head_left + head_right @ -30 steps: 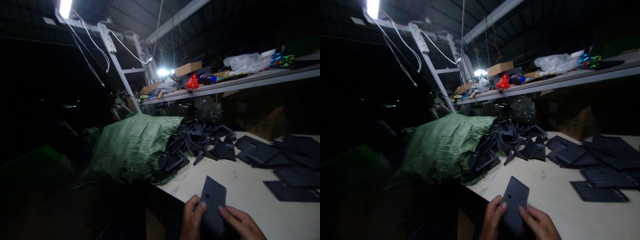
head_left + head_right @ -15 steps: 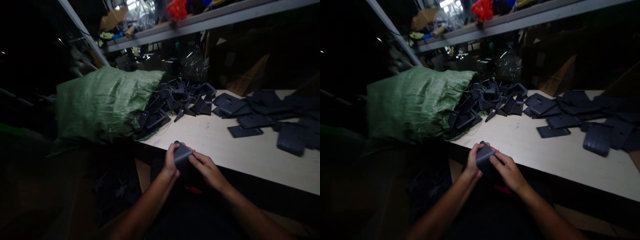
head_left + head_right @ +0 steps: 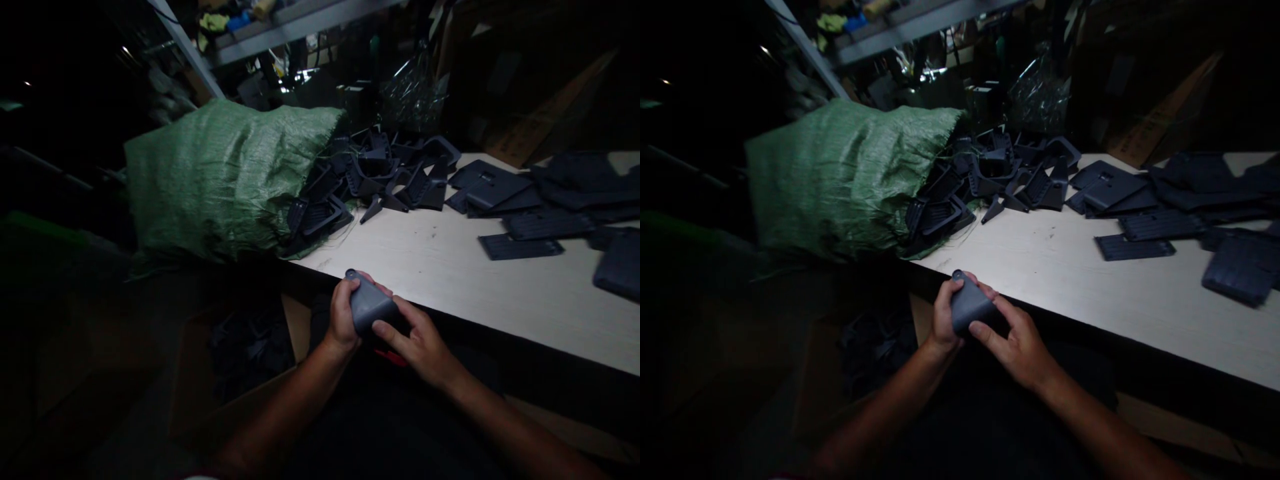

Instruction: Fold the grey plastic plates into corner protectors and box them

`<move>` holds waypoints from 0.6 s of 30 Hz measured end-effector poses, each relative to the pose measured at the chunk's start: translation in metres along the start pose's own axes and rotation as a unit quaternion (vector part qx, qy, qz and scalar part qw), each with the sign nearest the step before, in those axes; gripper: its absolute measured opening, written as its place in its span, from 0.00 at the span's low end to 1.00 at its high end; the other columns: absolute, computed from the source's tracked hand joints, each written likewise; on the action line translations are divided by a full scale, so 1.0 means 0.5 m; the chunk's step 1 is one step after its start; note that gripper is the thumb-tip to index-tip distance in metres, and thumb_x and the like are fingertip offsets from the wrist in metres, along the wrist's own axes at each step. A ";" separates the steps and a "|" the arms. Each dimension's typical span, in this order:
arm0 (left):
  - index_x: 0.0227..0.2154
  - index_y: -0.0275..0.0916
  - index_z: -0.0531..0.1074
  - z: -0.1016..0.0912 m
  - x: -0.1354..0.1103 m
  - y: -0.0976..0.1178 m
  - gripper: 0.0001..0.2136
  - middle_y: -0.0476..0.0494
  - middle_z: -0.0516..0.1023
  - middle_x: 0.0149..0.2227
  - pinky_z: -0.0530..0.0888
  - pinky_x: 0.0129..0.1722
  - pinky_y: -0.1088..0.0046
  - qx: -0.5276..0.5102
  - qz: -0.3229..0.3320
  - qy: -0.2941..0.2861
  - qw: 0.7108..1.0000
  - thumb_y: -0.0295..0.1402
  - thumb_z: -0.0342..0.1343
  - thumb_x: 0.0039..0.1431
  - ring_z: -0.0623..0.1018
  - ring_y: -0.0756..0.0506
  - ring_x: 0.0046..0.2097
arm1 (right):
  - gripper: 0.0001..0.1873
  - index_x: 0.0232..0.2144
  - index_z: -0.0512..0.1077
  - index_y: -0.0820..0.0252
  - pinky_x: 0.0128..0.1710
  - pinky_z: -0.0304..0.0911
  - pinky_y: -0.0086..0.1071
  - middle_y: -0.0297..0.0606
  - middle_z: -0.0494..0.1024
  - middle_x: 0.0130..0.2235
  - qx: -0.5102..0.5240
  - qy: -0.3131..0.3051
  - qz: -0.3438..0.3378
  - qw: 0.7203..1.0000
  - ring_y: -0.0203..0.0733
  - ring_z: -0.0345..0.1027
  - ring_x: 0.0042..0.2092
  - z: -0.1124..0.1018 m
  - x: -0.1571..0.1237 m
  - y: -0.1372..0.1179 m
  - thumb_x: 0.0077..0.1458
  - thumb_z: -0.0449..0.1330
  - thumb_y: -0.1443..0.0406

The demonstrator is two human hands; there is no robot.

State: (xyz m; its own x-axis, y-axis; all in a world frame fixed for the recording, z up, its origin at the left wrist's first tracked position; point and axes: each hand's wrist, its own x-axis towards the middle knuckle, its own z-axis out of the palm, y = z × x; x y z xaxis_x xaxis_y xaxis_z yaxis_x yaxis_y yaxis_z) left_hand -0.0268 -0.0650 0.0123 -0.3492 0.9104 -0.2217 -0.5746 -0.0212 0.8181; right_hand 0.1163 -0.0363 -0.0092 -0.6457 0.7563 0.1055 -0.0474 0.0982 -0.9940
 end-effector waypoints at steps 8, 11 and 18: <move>0.33 0.40 0.73 -0.055 -0.024 0.018 0.11 0.42 0.80 0.27 0.76 0.46 0.58 0.027 0.028 0.051 0.998 0.41 0.52 0.57 0.82 0.38 0.37 | 0.27 0.57 0.75 0.54 0.42 0.74 0.40 0.45 0.80 0.55 -0.168 -0.073 0.030 0.983 0.47 0.77 0.38 -0.007 0.000 0.004 0.61 0.65 0.48; 0.36 0.40 0.73 -0.132 -0.049 0.021 0.12 0.42 0.81 0.29 0.77 0.46 0.57 0.084 0.043 0.074 0.993 0.43 0.52 0.59 0.82 0.38 0.37 | 0.31 0.60 0.73 0.48 0.20 0.64 0.34 0.42 0.79 0.57 -0.194 -0.052 0.099 0.975 0.36 0.65 0.21 -0.044 -0.005 0.016 0.59 0.64 0.44; 0.40 0.37 0.74 -0.447 -0.081 0.111 0.14 0.39 0.81 0.43 0.76 0.50 0.58 0.341 0.018 0.340 0.877 0.42 0.50 0.67 0.80 0.38 0.48 | 0.24 0.49 0.80 0.43 0.37 0.71 0.43 0.46 0.81 0.54 -0.192 0.091 0.176 0.961 0.57 0.77 0.51 -0.178 0.007 0.043 0.55 0.65 0.42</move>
State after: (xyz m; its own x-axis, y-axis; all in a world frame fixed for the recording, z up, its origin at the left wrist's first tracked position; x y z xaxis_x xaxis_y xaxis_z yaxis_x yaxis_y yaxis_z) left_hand -0.2102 -0.1952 -0.0521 -0.8512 0.4533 -0.2647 -0.0597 0.4173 0.9068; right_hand 0.1806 0.0261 -0.0279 -0.4243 0.8835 -0.1986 0.4566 0.0194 -0.8894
